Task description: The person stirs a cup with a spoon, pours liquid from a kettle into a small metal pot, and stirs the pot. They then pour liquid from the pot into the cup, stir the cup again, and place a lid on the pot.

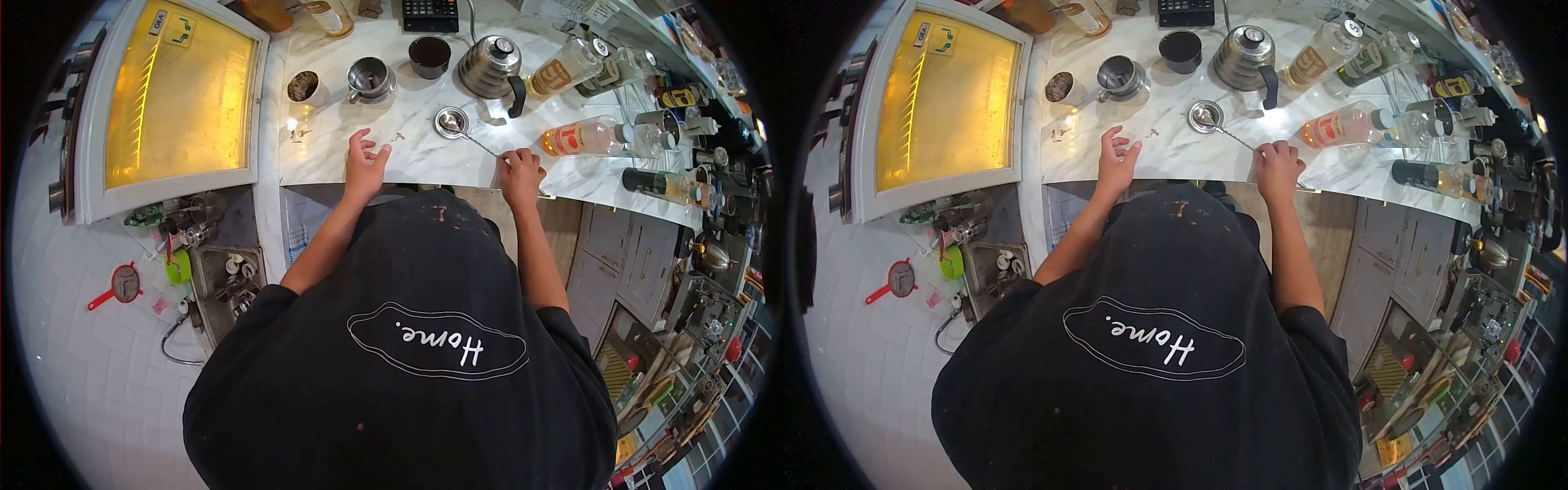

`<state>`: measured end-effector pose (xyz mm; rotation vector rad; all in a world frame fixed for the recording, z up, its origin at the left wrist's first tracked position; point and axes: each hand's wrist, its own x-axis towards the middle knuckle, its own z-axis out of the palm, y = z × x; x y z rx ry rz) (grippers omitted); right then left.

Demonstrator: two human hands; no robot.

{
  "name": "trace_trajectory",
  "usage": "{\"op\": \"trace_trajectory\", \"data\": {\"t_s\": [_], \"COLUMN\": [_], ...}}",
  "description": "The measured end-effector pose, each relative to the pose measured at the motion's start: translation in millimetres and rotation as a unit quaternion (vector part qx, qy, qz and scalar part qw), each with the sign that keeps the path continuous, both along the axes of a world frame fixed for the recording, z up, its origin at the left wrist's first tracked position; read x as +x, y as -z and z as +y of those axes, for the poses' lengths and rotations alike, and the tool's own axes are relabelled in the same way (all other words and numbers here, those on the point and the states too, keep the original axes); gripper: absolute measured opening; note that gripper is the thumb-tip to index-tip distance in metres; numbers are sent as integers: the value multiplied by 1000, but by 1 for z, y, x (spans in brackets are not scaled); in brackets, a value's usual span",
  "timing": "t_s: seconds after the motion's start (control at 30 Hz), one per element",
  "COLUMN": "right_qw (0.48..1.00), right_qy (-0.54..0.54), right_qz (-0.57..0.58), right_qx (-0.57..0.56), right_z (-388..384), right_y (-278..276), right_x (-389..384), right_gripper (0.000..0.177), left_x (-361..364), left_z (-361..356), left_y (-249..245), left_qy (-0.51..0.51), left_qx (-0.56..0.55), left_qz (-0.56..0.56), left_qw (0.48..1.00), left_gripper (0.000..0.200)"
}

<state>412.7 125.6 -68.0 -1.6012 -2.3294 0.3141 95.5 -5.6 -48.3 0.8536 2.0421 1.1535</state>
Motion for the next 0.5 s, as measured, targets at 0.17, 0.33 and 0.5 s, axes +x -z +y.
{"op": "trace_trajectory", "data": {"t_s": [0.17,0.33,0.5], "right_qw": [1000,1000,998], "right_qy": [2,-1,-26], "right_qz": [-3,12,60], "right_qx": [-15,-23,-10], "right_z": [2,6,20], "right_y": [-2,-10,-30], "right_x": [-3,-10,-34], "right_gripper": [12,18,23], "left_x": [-1,-15,-38], "left_z": [3,3,-1], "left_y": [5,8,14], "left_qy": [2,-3,-14], "left_qx": [4,5,7], "left_qz": [6,50,123], "left_qw": [1000,999,992], "left_gripper": [63,60,54]}}
